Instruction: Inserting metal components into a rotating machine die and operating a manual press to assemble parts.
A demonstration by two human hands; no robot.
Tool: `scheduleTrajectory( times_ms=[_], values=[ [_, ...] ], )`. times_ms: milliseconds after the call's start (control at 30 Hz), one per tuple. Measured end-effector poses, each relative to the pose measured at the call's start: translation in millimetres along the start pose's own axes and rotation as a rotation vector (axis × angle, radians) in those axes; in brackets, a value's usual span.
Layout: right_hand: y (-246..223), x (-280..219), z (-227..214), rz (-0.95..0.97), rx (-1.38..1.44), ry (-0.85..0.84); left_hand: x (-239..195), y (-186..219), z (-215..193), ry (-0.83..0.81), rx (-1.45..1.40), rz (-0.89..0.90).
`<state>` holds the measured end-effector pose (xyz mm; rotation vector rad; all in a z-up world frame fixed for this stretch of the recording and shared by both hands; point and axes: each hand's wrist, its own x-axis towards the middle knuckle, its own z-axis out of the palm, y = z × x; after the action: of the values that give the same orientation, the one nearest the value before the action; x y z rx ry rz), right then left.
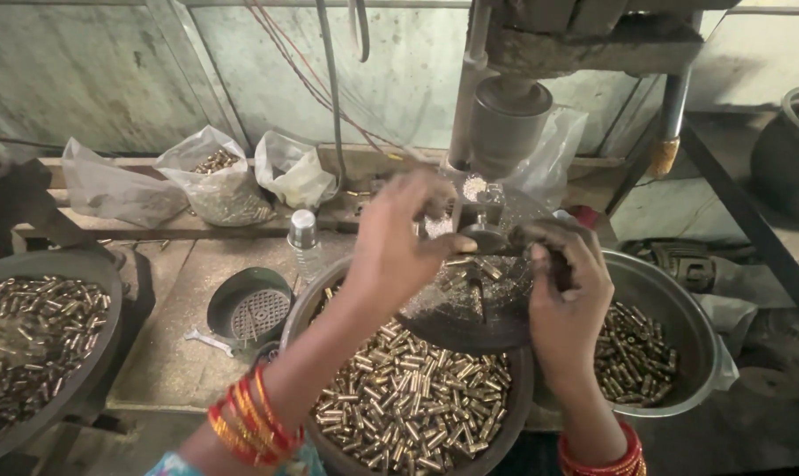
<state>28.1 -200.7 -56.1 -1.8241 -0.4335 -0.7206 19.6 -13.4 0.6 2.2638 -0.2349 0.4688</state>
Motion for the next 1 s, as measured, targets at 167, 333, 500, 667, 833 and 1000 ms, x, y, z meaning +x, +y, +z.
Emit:
scheduleTrajectory(
  times_ms=[167,333,500,667,833,1000],
  values=[
    [-4.4,27.4,-15.3,-0.199,-0.374,0.282,8.3,-17.0,5.5,-0.032,-0.168,-0.07],
    [52.9,152.9,-39.6,-0.448,-0.296,0.176,11.0,-13.6,5.1,-0.102,-0.27,-0.119],
    [190.4,253.5,-12.1,-0.866,-0.806,0.418,13.7,-11.8,8.1,-0.114,-0.386,-0.167],
    [297.0,296.1,-14.1,-0.613,-0.733,0.217,11.4,-13.6,7.4,-0.136,-0.455,-0.09],
    [239.4,288.9,8.1,-0.575,-0.535,0.16,7.6,-5.1,-4.4,-0.127,-0.442,-0.179],
    [188.9,218.2,-30.1,-0.488,-0.347,0.061,-8.2,-16.1,15.5,0.067,-0.223,-0.06]
  ],
)
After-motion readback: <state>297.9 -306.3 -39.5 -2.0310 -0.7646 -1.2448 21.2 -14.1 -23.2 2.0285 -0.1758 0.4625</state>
